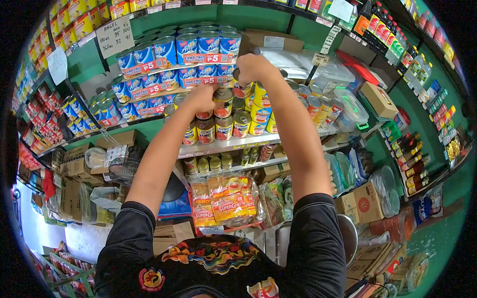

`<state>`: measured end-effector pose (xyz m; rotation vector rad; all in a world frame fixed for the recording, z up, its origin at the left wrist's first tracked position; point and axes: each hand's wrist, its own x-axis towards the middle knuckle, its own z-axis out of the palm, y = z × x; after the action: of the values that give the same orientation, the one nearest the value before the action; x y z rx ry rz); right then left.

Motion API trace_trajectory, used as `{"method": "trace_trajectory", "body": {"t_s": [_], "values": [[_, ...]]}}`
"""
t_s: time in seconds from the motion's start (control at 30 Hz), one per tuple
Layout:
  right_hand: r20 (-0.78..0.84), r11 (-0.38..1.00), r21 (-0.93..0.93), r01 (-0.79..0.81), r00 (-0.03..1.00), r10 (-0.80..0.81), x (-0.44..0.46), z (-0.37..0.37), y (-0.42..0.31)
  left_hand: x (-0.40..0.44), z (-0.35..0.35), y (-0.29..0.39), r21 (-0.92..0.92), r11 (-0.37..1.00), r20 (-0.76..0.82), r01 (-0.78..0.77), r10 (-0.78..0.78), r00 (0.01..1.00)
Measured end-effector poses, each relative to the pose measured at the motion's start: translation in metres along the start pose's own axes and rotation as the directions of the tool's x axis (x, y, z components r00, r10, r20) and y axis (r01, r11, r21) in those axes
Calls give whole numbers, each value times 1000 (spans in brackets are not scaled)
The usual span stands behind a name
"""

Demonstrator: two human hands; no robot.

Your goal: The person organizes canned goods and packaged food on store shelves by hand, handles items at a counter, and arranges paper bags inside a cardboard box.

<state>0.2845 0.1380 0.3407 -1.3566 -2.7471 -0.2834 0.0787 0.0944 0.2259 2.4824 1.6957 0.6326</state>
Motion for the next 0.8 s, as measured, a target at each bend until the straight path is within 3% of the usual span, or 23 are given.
{"method": "trace_trajectory", "body": {"t_s": [0.2,0.4,0.5,0.6,0.7,0.73,0.8], "values": [[307,990,-132,-56,947,94,19,15,-5,10,9,-13,-46,998,1,-36,36,999],[352,989,-145,-21,933,71,27,45,-6,12,13,-20,-75,993,-26,-92,91,996],[272,987,-159,35,962,10,27,57,-9,12,11,-19,-93,994,36,-65,68,997],[325,983,-180,-20,942,79,28,54,-15,0,1,-9,-3,997,-32,-81,81,996],[333,988,-155,-20,940,71,21,46,-21,-7,-3,-32,-69,972,-251,-225,202,947],[357,987,-160,-12,932,69,21,45,-21,-17,-6,-40,-23,980,-327,-197,179,928],[371,987,-161,-8,926,68,18,42,-24,-39,-24,-49,-44,992,-294,-121,103,950]]}}
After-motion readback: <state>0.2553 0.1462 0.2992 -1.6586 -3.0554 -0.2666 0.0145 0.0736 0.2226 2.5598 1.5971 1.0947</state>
